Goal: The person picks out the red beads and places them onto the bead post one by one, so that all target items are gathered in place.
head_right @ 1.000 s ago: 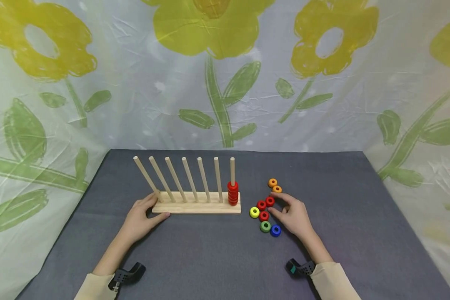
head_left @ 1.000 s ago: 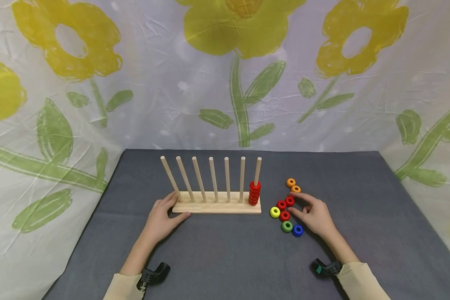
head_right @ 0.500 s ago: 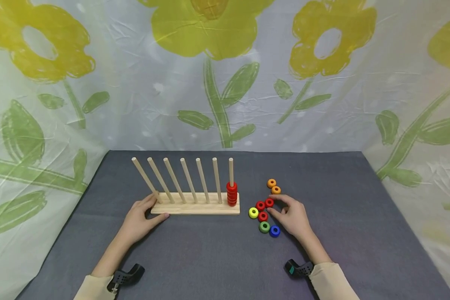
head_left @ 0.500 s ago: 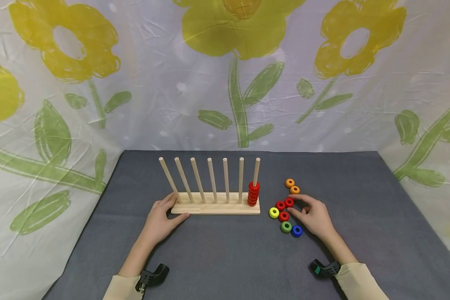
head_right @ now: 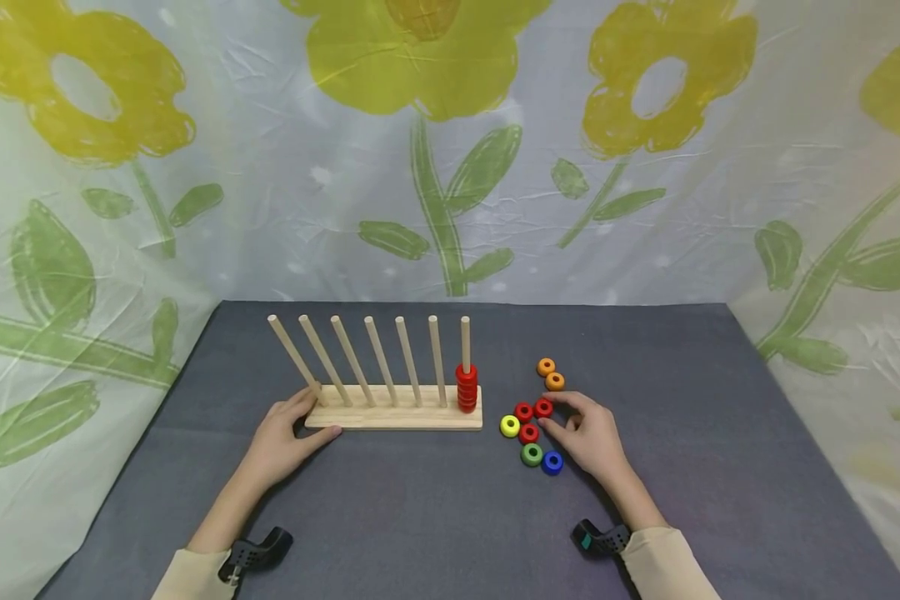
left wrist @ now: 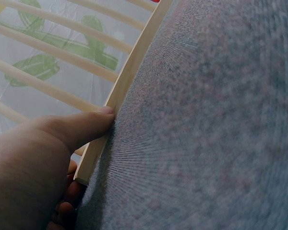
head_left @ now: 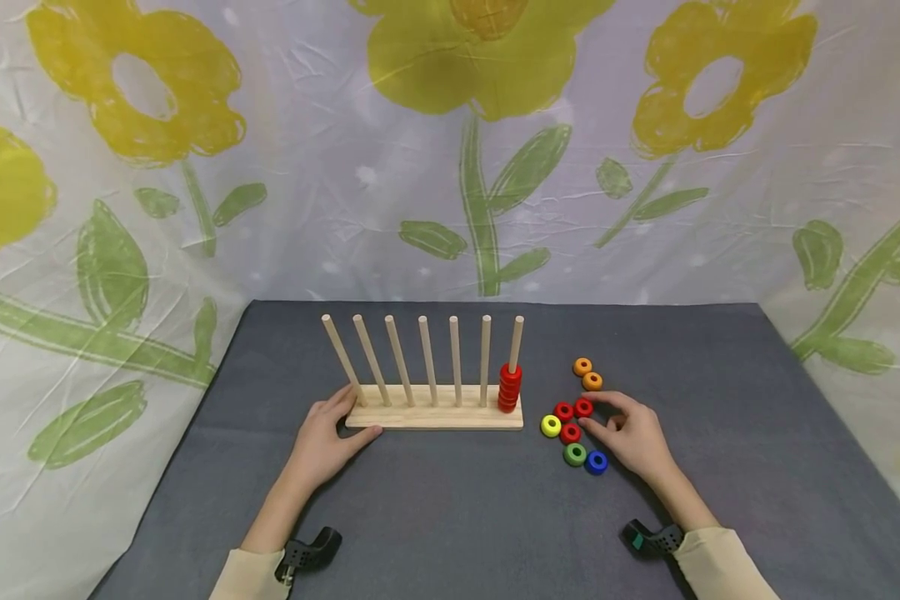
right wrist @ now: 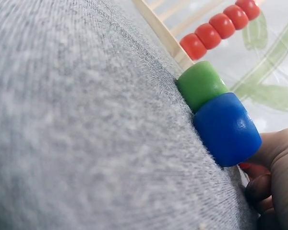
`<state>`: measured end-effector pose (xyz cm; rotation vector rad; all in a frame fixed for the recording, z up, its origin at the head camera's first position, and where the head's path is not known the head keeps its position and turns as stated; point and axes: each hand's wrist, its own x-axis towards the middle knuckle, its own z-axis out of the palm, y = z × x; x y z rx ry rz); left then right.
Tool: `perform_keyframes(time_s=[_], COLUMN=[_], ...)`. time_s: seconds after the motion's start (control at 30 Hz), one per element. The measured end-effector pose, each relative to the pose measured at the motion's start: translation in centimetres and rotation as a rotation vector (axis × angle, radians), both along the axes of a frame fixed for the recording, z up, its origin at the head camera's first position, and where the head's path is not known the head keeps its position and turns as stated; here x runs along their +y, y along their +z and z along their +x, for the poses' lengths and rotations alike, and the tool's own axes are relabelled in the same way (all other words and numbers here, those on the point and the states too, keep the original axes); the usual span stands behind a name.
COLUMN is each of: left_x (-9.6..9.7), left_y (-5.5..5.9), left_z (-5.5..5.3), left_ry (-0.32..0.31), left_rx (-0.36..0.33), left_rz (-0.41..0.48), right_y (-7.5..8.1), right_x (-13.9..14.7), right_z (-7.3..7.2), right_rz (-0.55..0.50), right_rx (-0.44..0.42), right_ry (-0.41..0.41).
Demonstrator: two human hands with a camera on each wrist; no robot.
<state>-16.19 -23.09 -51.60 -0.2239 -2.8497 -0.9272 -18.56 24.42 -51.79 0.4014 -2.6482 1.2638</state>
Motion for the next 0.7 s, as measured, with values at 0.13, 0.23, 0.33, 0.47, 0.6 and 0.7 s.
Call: perform_keyframes(time_s=[0.13,0.23,0.33,0.47,0.6,0.7], left_x=[0.06,0.12,0.17,0.16,0.07,0.03], left_y=[0.0,0.06,0.11,0.07,0.02,0.04], left_z=[0.01,-0.02,-0.06,-0.05,0.02,0.11], left_ry=[-0.003,-0.005,-0.007,-0.01,-0.01,-0.01], left_rx=[0.003,0.009,0.012,0.01,0.008,0.004], left_rz=[0.003,0.006,0.007,0.007,0.009,0.013], right_y=[-0.06,-0.1,-0.14,-0.18,-0.14,-0.09], right_x=[0.06,0.09,0.11,0.13,0.06,0.0], right_z=[0.12,0.16,0.16,0.08,0.05,0.07], right_rz=[-0.007,-0.008,-0.003,0.008,0.018,0.021], right_rx=[0.005,0.014,0.024,0.034,0.051,0.065], right_ry=[0.003,0.001,-0.003,-0.008,-0.007,-0.005])
